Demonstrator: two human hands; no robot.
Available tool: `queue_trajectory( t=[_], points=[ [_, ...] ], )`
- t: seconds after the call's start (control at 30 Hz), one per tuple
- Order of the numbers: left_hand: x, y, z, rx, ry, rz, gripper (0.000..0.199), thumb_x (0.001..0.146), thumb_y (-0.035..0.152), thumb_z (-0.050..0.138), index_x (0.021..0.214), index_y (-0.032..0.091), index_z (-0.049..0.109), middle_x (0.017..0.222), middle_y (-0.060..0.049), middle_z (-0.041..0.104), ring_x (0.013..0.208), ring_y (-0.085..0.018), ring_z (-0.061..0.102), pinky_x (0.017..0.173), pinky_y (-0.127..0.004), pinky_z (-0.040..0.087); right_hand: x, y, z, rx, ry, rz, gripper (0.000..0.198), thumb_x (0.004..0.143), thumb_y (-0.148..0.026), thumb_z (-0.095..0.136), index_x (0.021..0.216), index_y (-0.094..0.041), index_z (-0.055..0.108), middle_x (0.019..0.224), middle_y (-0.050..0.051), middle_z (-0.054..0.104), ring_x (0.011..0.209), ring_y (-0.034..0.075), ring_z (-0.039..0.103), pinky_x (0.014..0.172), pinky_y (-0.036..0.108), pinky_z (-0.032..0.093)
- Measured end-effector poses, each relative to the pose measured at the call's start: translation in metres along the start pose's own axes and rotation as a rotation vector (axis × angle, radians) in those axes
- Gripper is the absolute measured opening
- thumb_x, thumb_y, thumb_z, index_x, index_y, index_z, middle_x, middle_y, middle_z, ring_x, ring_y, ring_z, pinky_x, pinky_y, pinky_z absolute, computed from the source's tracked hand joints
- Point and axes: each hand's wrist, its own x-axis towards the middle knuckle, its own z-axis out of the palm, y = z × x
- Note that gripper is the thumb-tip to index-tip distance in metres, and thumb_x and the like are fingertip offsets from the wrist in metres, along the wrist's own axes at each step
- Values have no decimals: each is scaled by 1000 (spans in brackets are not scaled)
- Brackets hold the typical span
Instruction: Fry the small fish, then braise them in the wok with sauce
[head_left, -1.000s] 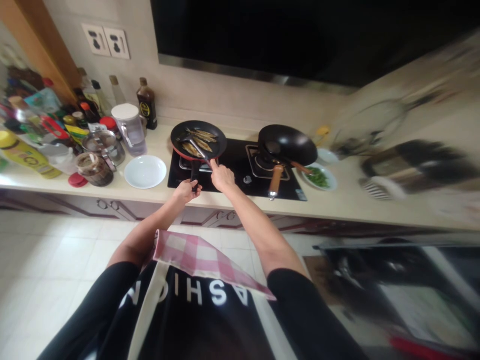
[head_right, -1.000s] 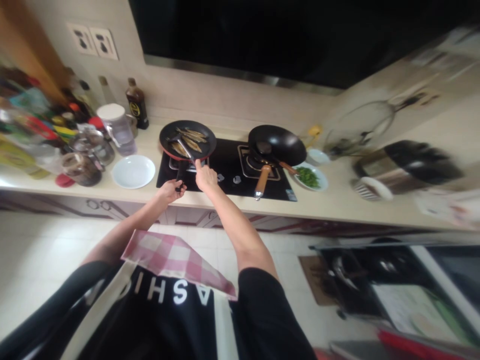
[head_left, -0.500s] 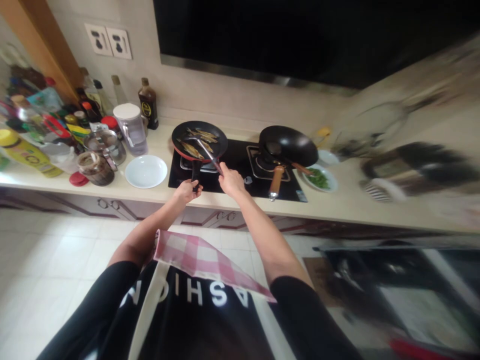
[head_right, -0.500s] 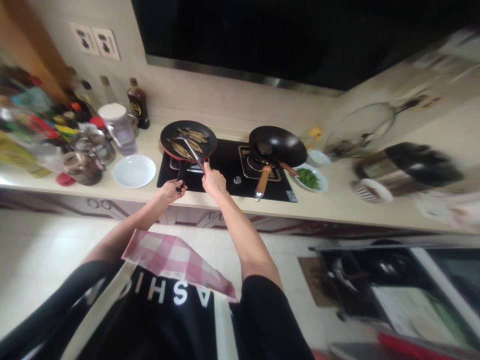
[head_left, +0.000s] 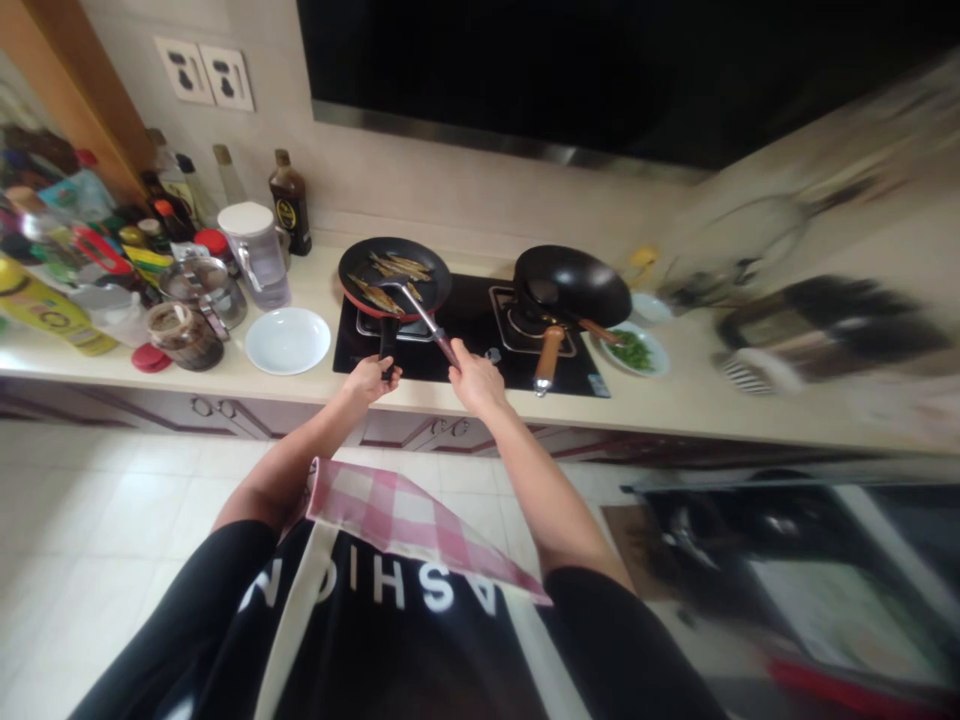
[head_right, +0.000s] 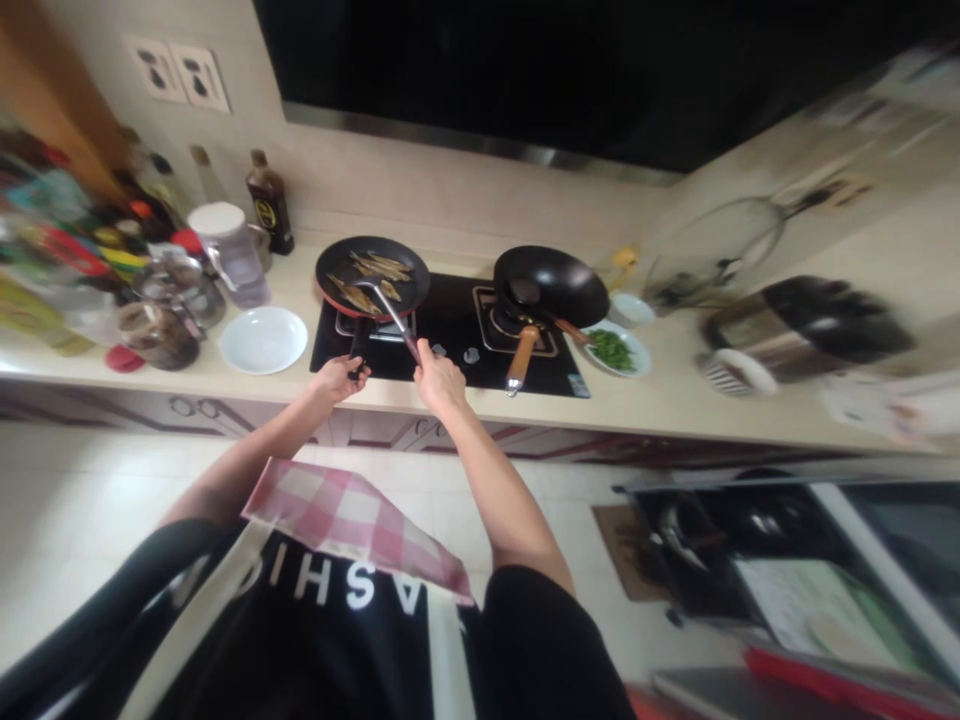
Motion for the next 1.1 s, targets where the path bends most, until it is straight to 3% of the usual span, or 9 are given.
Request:
queue_trajectory(
  t=[0.23, 0.9, 1.1],
  points=[
    [2, 0, -2, -9, 2, -1, 15, 93, 5, 47, 81, 15, 47, 70, -5, 55, 55, -10, 53, 48, -18, 42, -7, 3, -1, 22, -52, 1, 56, 95, -28, 44, 151, -25, 36, 114, 12, 68, 96, 26, 65, 79, 34, 47],
    [6, 8, -6, -65, 6, 18, 17, 89, 1, 49, 80, 14, 50, 72, -5, 56, 60, -11, 60, 45, -16, 45, -21, -3, -7, 113, -6, -32, 55, 95, -28, 44, 150, -24, 38, 111, 10, 70, 95, 24, 67, 80, 30, 48],
    [18, 16, -5, 1, 13, 16, 21, 93, 4, 45, 77, 15, 51, 75, -6, 60, 61, -10, 62, 47, -16, 52, -12, -3, -15, 209, -12, -44, 52, 93, -28, 46, 145, -27, 41, 109, 8, 71, 95, 23, 68, 79, 29, 48]
  ],
)
